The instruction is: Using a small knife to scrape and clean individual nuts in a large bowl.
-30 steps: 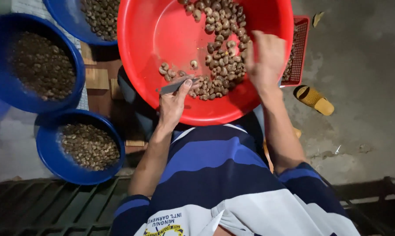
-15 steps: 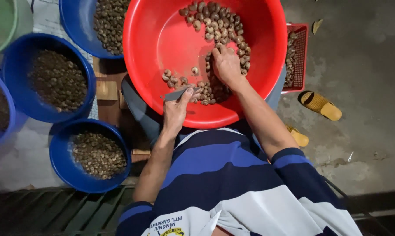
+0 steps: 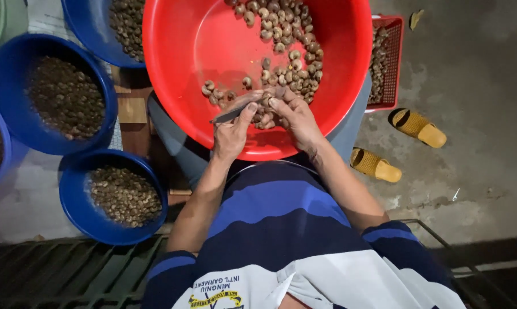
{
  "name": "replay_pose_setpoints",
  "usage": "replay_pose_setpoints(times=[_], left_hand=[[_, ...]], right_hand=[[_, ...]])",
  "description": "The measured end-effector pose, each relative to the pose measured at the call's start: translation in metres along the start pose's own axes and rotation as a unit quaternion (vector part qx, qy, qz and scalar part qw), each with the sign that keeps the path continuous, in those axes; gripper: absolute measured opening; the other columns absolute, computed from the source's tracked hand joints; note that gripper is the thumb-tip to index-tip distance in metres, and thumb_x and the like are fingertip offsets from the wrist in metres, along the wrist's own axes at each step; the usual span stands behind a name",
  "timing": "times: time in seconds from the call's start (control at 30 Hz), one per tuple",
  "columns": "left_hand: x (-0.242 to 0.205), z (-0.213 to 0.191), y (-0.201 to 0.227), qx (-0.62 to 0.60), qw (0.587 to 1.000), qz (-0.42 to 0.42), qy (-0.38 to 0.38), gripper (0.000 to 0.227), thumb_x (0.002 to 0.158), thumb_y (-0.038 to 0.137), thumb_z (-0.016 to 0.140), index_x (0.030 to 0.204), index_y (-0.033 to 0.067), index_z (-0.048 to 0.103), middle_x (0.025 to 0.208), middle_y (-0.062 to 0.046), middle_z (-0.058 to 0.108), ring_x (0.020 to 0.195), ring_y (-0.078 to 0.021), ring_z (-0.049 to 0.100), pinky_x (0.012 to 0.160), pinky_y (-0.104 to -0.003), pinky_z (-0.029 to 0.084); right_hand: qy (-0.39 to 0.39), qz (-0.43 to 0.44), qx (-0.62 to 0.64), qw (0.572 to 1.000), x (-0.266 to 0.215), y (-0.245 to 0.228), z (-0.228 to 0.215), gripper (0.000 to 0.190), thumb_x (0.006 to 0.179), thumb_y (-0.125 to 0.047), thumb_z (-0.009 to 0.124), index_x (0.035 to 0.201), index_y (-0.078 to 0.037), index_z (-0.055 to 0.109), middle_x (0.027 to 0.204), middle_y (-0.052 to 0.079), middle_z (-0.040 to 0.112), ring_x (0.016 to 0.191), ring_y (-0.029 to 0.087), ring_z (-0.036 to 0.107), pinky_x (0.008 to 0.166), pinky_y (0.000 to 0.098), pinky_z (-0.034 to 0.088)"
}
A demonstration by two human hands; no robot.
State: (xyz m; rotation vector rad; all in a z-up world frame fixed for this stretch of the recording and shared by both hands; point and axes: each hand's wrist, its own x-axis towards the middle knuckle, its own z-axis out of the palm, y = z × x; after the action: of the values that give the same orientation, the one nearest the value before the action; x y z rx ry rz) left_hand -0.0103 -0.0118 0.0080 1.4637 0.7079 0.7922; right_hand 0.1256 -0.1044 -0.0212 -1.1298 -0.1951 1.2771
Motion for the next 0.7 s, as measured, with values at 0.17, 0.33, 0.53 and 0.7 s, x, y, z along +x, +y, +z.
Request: replay_pose_setpoints(times=[0.17, 0.33, 0.53, 0.7], left_hand=[[0.001, 0.003, 0.004, -0.035, 0.999, 0.005, -0.024, 0.023, 0.106, 0.017, 0.066, 0.121, 0.0017, 0.074, 0.118, -0.022, 0.073, 0.117, -0.0370, 0.068, 0.099, -0.053, 0.056], [-0.002, 0.000, -0.001, -0.034, 0.999, -0.001, 0.000, 0.022, 0.106, 0.015, 0.065, 0.122, 0.0012, 0.073, 0.113, -0.020, 0.074, 0.111, -0.0264, 0.068, 0.093, -0.048, 0.057], [0.002, -0.001, 0.005, -0.039, 0.999, -0.011, -0.005, 0.022, 0.106, 0.018, 0.065, 0.121, 0.0028, 0.073, 0.112, -0.019, 0.075, 0.110, -0.0241, 0.070, 0.090, -0.044, 0.060], [0.003, 0.000, 0.004, -0.046, 0.999, -0.015, -0.002, 0.024, 0.108, 0.020, 0.063, 0.121, 0.0031, 0.073, 0.114, -0.018, 0.075, 0.109, -0.0242, 0.071, 0.093, -0.044, 0.061]], right_hand=[[0.001, -0.041, 0.049, 0.998, -0.001, 0.004, 0.000, 0.034, 0.104, -0.018, 0.062, 0.132, -0.001, 0.055, 0.110, 0.013, 0.069, 0.075, 0.024, 0.078, 0.066, 0.0332, 0.067], [-0.003, -0.062, 0.006, 0.998, -0.002, 0.008, 0.006, 0.038, 0.104, -0.015, 0.063, 0.137, 0.003, 0.053, 0.108, 0.015, 0.069, 0.080, 0.025, 0.078, 0.070, 0.0339, 0.068], [-0.014, -0.096, -0.056, 0.994, 0.000, 0.008, 0.001, 0.040, 0.104, -0.007, 0.064, 0.141, 0.004, 0.053, 0.104, 0.015, 0.070, 0.085, 0.023, 0.077, 0.072, 0.0346, 0.066], [-0.023, -0.091, -0.067, 0.993, 0.000, 0.005, -0.001, 0.038, 0.104, -0.008, 0.063, 0.140, 0.002, 0.056, 0.099, 0.014, 0.071, 0.084, 0.023, 0.077, 0.073, 0.0348, 0.066]])
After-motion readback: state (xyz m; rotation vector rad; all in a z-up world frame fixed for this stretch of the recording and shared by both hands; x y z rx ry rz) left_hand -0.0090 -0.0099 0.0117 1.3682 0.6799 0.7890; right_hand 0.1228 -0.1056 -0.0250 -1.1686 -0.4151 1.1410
